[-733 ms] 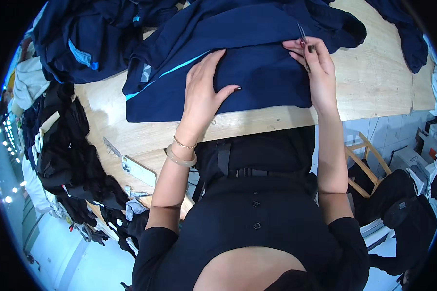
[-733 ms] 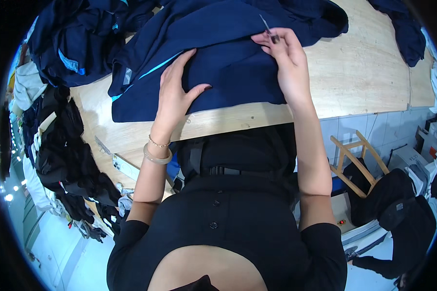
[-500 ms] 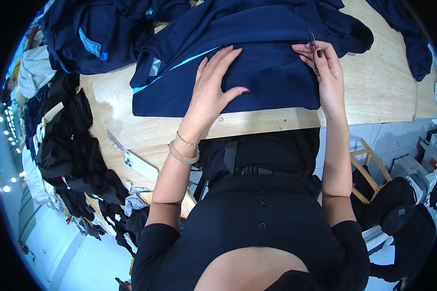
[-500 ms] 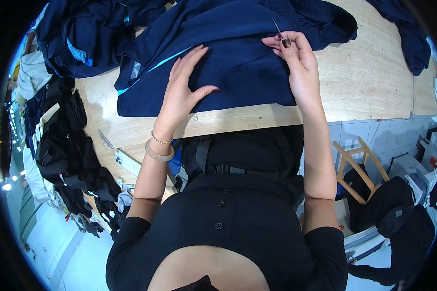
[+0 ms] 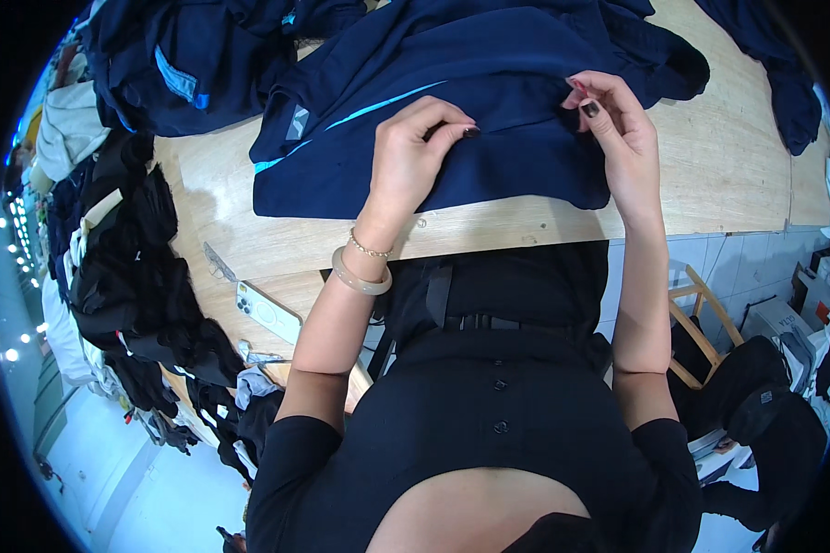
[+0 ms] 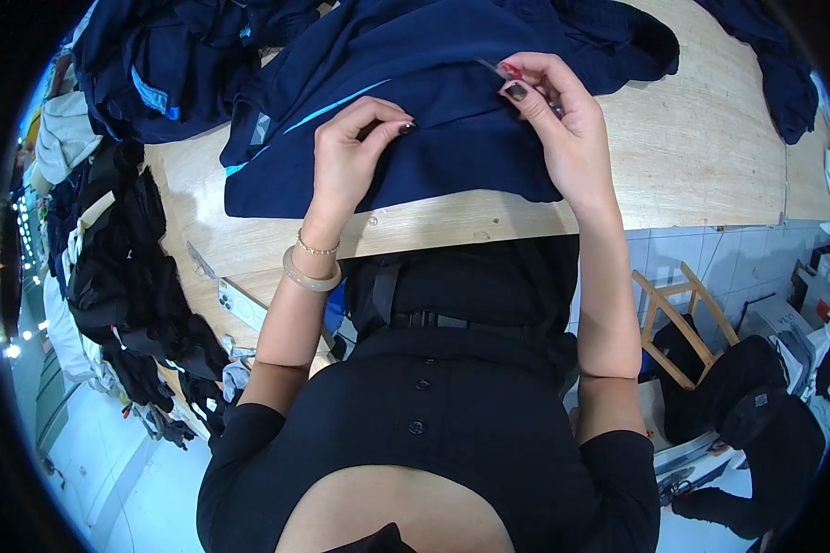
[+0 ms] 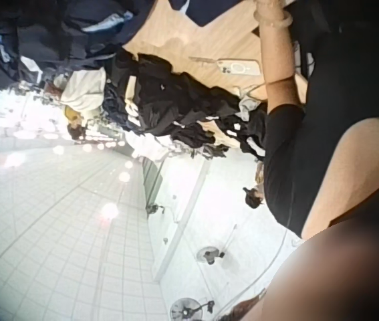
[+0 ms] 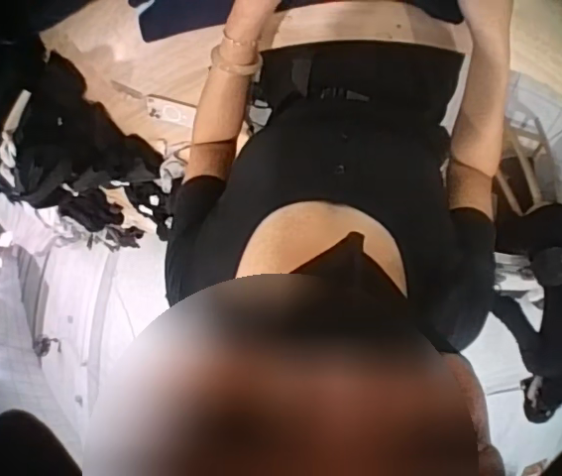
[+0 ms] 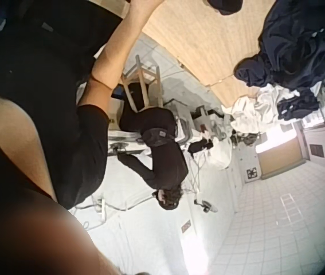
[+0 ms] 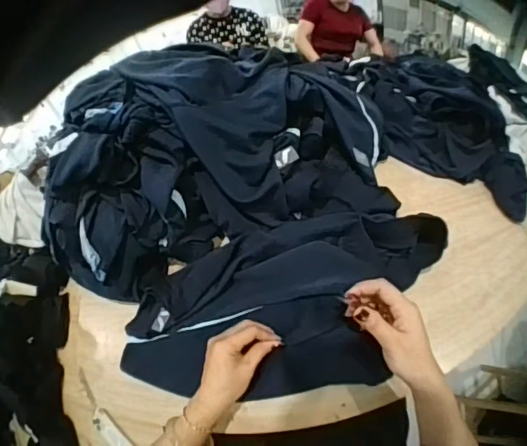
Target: Trim loose threads from finished blue garments using small snips.
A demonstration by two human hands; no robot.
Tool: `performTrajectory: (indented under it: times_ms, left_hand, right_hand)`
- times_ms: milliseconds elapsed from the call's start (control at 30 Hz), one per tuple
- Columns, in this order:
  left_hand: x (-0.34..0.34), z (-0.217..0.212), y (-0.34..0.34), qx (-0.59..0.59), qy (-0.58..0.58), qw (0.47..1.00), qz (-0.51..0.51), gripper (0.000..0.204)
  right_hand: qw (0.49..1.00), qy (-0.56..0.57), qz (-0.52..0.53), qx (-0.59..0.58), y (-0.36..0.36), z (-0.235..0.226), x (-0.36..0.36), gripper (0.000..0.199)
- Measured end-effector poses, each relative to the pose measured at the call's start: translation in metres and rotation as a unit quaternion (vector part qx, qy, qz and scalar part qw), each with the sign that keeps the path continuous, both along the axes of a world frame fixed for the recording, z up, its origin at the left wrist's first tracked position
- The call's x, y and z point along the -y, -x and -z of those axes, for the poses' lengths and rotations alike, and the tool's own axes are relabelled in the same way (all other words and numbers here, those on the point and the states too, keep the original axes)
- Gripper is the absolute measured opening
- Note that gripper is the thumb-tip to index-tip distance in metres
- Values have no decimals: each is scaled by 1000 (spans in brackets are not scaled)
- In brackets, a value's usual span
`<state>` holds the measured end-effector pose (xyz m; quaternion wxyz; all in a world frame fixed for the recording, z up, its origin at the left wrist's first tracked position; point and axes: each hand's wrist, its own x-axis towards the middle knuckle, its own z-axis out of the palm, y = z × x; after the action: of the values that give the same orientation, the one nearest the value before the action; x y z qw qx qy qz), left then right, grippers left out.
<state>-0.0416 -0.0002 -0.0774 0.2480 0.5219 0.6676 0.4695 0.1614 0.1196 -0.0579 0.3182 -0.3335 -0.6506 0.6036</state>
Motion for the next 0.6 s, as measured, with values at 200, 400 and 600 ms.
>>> performTrajectory:
  times_ms: [200,400,600]
  left_hand:
    - [3,0,1,102,36,992,-67,3]
    - [-2,4,2,188,-18,978,-91,3]
    - [-5,-2,2,117,-15,990,-80,5]
  right_hand:
    - [979,-152,-39,130,22,-12,7,18]
    - [917,-357,-56,168,39,-12,5,13]
    - [859,-457,-96,207,52,-20,-4,13]
